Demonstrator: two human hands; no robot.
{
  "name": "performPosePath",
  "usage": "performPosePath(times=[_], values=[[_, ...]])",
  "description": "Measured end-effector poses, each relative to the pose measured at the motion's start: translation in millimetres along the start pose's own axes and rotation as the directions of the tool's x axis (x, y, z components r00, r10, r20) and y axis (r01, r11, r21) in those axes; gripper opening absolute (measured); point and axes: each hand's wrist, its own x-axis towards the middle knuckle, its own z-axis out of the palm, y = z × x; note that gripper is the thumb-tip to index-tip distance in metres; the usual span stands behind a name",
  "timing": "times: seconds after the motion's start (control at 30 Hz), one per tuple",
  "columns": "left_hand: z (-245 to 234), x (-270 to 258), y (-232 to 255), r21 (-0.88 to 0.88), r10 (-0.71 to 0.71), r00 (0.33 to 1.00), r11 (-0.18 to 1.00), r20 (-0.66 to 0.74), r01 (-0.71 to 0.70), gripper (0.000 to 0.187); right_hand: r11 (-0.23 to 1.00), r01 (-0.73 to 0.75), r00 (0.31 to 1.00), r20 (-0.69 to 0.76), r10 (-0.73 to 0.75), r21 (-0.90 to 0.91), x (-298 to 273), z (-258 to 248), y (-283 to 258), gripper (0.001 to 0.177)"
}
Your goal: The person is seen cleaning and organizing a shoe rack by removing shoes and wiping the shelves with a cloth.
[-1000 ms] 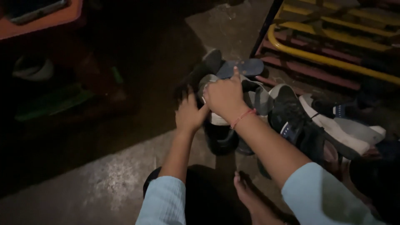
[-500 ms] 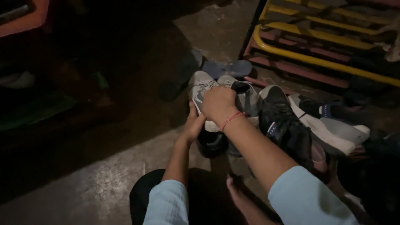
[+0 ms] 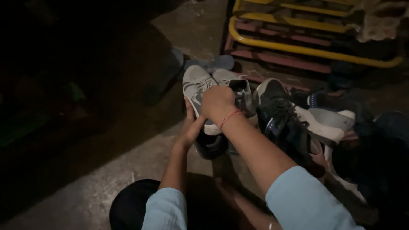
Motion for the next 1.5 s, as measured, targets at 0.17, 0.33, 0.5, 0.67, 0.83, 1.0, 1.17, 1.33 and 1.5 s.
performPosePath(times=[0.17,0.33,0.5,0.67,0.83,1.0,1.17,1.33,1.5], values=[[25.8,5.6,-17.7,0.038,0.093,0.995,0.995,0.023,-0.094,0.119,0.996,-0.084,0.994,0.08,0.08,0.042,-23.2,-12.8,19.6,0.033],[57.1,-4.8,-23.2,-0.079,0.159,0.983,0.985,0.091,-0.152,0.119,0.986,-0.151,0.984,0.103,0.143,0.068,-43.3,-7.6,47.4,0.038],[103.7,-29.6,11.8,0.082,0.009,0.986,0.996,0.165,-0.023,0.122,0.966,-0.255,0.946,0.22,0.239,0.046,-77.2,-17.4,88.7,0.039],[163.7,-30.7,25.2,0.194,-0.03,0.973,0.981,0.23,-0.016,0.129,0.935,-0.347,0.922,0.207,0.327,0.07,-101.5,-2.6,151.2,0.039],[227.6,-38.3,37.5,-0.159,0.095,0.899,0.987,0.428,-0.028,0.142,0.882,-0.458,0.865,0.283,0.415,0.107,-139.9,-9.2,205.1,0.037],[298.0,-28.4,28.8,0.186,-0.022,0.911,0.981,0.412,-0.061,0.141,0.84,-0.54,0.795,0.353,0.494,0.042,-164.4,-2.3,267.2,0.037],[353.8,-47.7,74.2,0.081,-0.051,0.854,0.997,0.518,0.01,0.147,0.773,-0.625,0.754,0.342,0.561,0.11,-193.4,9.8,328.2,0.036],[421.2,-43.8,73.3,0.066,-0.041,0.821,0.998,0.57,0.004,0.147,0.733,-0.672,0.711,0.366,0.6,0.104,-220.0,15.8,389.9,0.039],[475.8,-36.6,80.0,-0.016,0.019,0.791,1.0,0.612,-0.012,0.147,0.756,-0.639,0.751,0.325,0.575,0.139,-237.1,46.7,452.1,0.036]])
